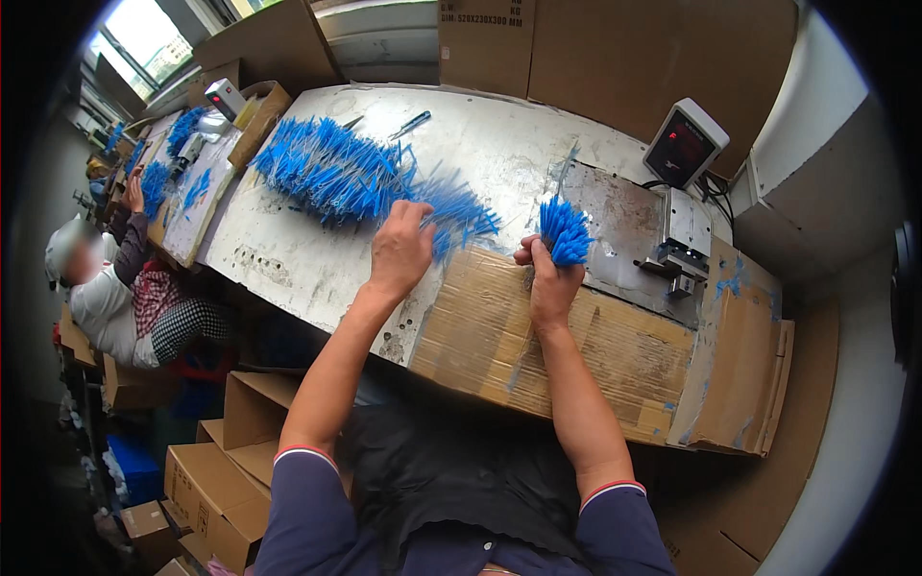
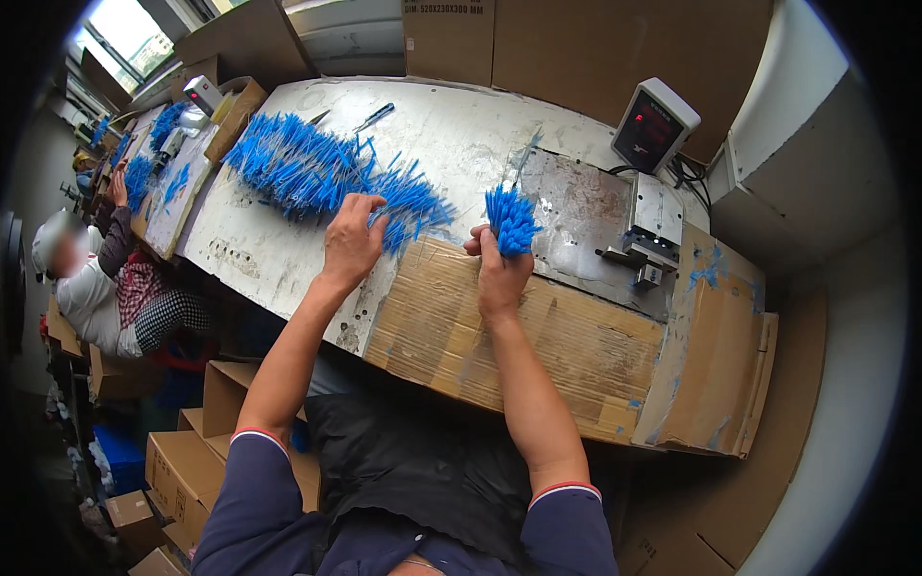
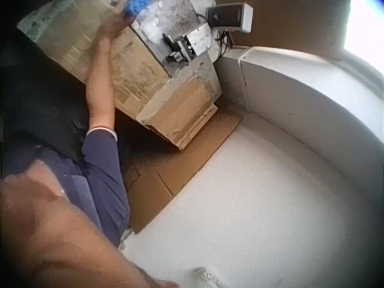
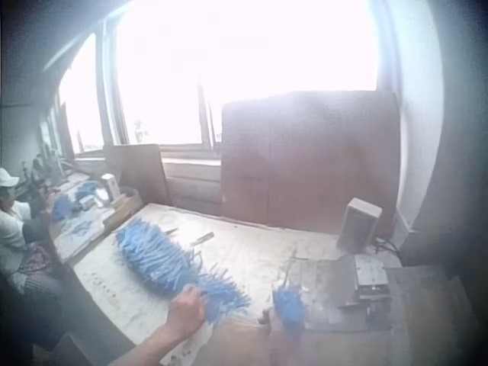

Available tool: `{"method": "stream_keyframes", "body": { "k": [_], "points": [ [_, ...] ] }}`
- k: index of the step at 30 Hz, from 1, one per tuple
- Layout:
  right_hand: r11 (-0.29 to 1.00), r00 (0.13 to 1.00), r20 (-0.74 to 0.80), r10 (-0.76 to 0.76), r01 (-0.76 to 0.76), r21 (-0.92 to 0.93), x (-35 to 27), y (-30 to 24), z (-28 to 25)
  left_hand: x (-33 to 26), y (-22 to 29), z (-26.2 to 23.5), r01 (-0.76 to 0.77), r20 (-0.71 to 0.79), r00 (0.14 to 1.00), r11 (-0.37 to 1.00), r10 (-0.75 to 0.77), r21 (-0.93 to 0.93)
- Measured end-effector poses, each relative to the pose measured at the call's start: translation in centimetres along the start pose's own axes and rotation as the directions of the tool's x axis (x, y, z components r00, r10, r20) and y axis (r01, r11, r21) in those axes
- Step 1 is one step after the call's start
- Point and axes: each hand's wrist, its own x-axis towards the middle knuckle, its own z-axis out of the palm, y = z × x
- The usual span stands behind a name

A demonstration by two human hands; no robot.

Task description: The worker is grouping blue plastic filaments into bundles and inserting them into an assembly machine to create brushes.

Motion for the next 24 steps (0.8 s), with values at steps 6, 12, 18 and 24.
{"method": "stream_keyframes", "body": {
  "k": [6,12,18,24],
  "points": [
    [0.999,0.999,0.010,-0.035,0.035,0.014,-0.2,0.2,0.3,1.6,0.8,1.1,0.045,0.178,0.983,0.998,-0.051,0.037],
    [0.999,0.999,0.001,0.038,-0.038,0.013,-0.2,-0.2,0.0,3.1,1.0,2.0,0.065,0.294,0.945,0.964,-0.142,0.259],
    [0.997,0.996,0.053,0.073,-0.074,0.024,-0.3,-0.2,0.0,3.9,-0.1,2.7,-0.016,0.315,0.946,0.958,-0.077,0.285],
    [0.994,0.994,0.051,0.096,-0.098,0.041,0.0,-0.3,-0.2,3.9,-0.3,1.0,0.093,0.220,0.968,0.985,-0.124,0.145]
  ]
}}
